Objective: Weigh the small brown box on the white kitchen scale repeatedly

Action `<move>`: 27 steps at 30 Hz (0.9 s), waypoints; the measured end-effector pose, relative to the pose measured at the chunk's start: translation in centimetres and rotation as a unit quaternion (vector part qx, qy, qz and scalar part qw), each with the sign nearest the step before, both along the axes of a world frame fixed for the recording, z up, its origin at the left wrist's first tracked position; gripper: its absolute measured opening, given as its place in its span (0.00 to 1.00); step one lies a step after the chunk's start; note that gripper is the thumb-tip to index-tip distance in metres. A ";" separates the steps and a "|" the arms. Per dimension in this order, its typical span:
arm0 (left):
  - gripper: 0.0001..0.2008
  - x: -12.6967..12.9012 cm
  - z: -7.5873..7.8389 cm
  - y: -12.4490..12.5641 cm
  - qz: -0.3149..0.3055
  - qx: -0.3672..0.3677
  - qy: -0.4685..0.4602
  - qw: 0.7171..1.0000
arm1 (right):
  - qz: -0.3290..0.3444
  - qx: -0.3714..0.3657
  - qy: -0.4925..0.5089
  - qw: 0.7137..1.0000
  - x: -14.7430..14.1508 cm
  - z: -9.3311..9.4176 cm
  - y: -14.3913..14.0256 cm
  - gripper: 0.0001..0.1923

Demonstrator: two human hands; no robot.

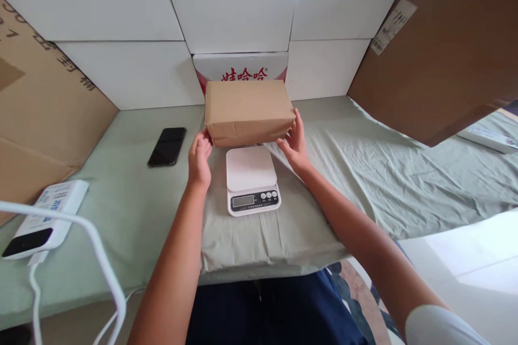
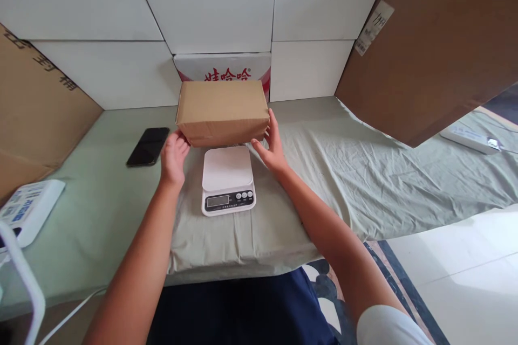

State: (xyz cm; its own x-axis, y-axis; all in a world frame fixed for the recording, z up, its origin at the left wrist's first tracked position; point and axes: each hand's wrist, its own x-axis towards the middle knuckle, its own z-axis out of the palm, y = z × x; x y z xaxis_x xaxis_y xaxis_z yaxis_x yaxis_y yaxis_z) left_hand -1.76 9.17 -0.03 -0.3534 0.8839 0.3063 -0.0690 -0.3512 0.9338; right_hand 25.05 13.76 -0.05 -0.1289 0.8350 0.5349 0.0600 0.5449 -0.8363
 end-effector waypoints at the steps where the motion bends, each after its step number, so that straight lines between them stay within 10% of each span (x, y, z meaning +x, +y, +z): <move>1: 0.39 0.1 0.3 -1.1 0.002 0.005 0.007 1.000 | -0.009 0.009 -0.005 1.000 0.2 0.1 -0.8 0.55; 11: 0.36 1.9 -2.6 -12.7 0.063 0.020 -0.029 0.997 | -0.008 0.002 -0.030 1.000 3.0 -2.6 -9.9 0.51; 27: 0.38 2.4 -1.9 -12.9 0.079 0.029 -0.056 0.995 | -0.037 -0.001 -0.017 0.999 3.1 -1.5 -9.5 0.42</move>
State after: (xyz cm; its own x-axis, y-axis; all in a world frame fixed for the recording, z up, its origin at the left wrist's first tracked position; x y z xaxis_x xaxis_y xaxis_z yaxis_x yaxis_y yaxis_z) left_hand 0.68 -3.77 -1.96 -0.5209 0.7965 0.3070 -0.1111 -0.4198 0.9008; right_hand 28.12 4.26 -1.58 -0.0845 0.8443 0.5292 0.1280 0.5359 -0.8345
